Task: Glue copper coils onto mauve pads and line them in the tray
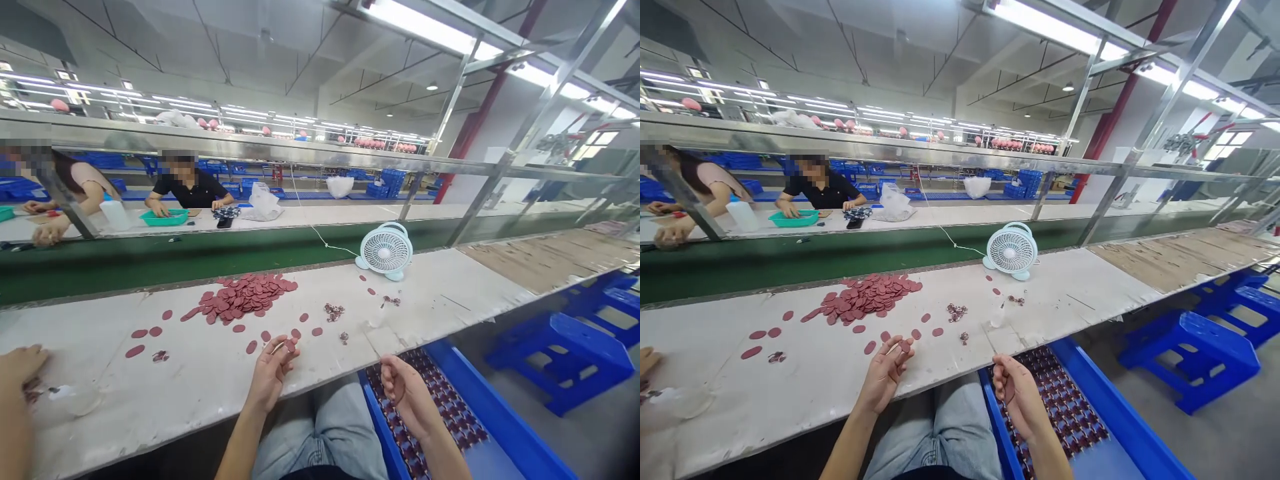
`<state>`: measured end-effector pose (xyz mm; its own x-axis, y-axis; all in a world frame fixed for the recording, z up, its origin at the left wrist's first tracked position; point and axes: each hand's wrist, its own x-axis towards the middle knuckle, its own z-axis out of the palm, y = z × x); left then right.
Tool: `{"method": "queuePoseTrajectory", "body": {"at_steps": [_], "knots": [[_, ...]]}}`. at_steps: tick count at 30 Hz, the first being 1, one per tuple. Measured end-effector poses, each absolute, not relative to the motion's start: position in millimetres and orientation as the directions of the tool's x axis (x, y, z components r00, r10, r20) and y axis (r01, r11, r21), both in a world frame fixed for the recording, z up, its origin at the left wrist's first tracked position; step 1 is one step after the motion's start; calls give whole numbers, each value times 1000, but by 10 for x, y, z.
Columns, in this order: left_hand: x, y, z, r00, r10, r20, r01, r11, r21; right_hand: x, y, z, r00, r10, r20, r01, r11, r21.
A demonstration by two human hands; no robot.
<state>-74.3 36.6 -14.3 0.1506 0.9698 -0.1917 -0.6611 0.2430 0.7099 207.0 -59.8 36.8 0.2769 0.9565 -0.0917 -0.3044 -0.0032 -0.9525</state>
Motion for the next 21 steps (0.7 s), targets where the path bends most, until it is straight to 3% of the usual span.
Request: {"method": "queuePoseTrajectory", "body": {"at_steps": [6,9,11,15,18,21], "knots": [[-758,347,-116,128,945,-302,-661,308,684,2089,-602,252,156,947,-280,-620,-127,-774],[-775,331,-114,118,931,-345,-668,332,666,2126,-616,179,49,950,-308,-765,-163,-623],[-797,309,-118,119,923,-365,-678,344,650,2168,-543,137,-38,955,-295,-868,-178,-463],[-852,252,-124,141,907,-396,-699,375,609,2332,-119,16,-204,951,-232,-976,-217,-28],[-860,231,-127,160,894,-419,-696,403,594,2487,314,-170,-283,943,-176,-936,-231,264],[-801,225,-127,209,868,-451,-667,463,583,2576,628,-358,-332,931,-153,-856,-229,463]]}}
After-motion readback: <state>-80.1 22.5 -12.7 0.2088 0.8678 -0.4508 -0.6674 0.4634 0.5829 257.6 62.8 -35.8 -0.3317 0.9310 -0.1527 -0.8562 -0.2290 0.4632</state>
